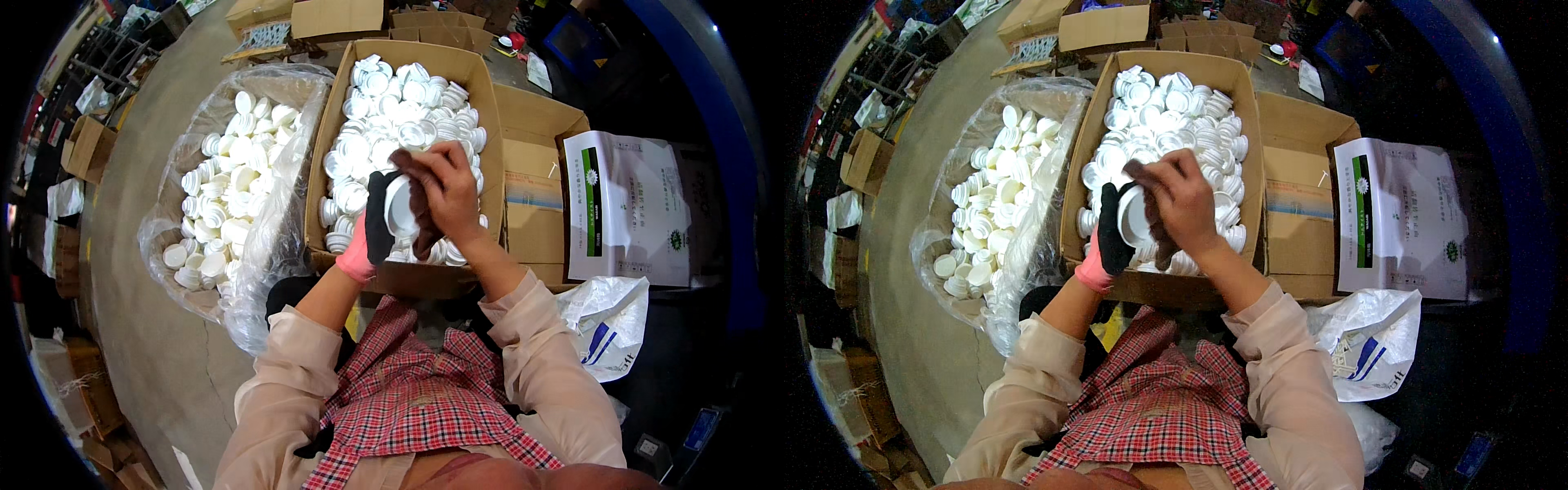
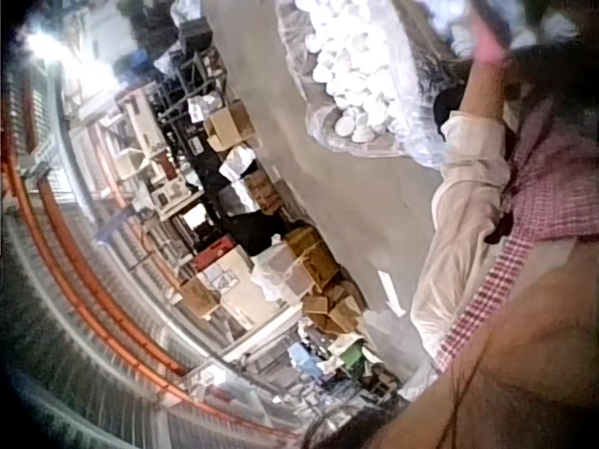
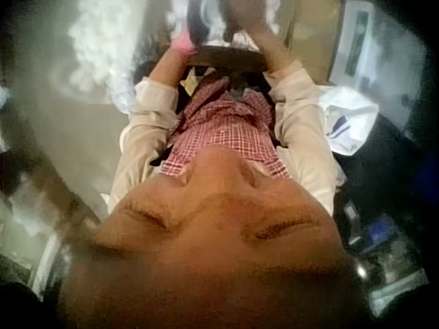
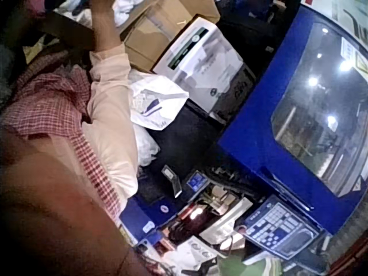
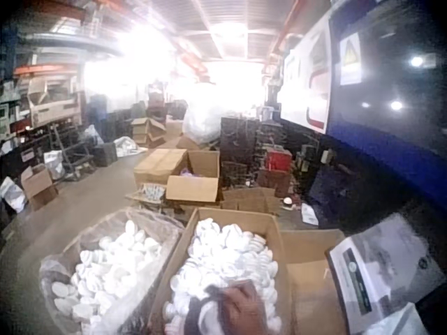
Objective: The person sits on the floor and repeatedly picks up white plastic lids and small cylindrical inserts from a cardboard box. They insert the small pieces into the lids and place the assembled units into a plastic bag.
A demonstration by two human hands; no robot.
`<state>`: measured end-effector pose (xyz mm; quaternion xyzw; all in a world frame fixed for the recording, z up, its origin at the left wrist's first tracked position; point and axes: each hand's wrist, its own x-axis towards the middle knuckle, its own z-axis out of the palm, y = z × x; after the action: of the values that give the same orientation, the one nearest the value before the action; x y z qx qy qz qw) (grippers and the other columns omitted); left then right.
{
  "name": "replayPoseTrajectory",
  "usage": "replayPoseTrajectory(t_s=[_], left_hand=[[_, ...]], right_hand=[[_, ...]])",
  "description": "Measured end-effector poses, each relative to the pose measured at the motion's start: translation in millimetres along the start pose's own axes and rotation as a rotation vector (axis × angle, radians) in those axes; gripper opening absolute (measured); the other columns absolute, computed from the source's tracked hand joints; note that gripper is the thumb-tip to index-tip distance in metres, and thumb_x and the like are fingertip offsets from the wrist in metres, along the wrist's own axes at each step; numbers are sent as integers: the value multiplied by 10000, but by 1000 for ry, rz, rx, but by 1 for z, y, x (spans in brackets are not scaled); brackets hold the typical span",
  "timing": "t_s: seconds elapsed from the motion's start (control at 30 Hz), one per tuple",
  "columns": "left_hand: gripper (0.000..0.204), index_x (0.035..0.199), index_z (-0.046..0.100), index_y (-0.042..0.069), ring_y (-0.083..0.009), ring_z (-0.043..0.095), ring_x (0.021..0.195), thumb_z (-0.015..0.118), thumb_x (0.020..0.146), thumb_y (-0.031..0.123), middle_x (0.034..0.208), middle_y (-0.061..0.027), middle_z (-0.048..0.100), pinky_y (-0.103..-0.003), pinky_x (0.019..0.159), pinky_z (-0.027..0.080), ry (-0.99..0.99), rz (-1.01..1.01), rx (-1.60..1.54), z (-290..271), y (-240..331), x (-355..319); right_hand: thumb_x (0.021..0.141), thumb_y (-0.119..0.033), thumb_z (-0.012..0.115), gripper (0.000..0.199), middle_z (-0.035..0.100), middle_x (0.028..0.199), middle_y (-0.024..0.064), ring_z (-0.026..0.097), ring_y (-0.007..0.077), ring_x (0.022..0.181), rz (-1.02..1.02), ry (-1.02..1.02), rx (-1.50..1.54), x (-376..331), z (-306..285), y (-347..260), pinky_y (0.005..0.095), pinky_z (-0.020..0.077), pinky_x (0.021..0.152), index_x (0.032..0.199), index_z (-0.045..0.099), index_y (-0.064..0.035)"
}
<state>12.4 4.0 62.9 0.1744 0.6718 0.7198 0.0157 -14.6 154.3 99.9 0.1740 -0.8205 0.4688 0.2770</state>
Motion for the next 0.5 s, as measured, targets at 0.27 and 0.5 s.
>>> replayPoseTrajectory(t_s=[0.27,0.5], left_hand=[[577,1336,387,-35,-230,576,1091,678,838,-27,1174,-154,585,-351,920,500,379,-36,-424,-57,-34,28],[547,1354,413,-43,-206,597,1025,581,943,276,1201,-150,580,-320,847,514,223,140,441,-84,-48,12]], right_hand=[[843,-241,661,251,549,955,186,576,393,914,289,-511,40,-63,43,57,449,461,793,987,599,-45],[827,-223,653,219,516,1172,196,628,400,909,503,-894,-438,-109,55,99,494,511,793,969,689,-61]])
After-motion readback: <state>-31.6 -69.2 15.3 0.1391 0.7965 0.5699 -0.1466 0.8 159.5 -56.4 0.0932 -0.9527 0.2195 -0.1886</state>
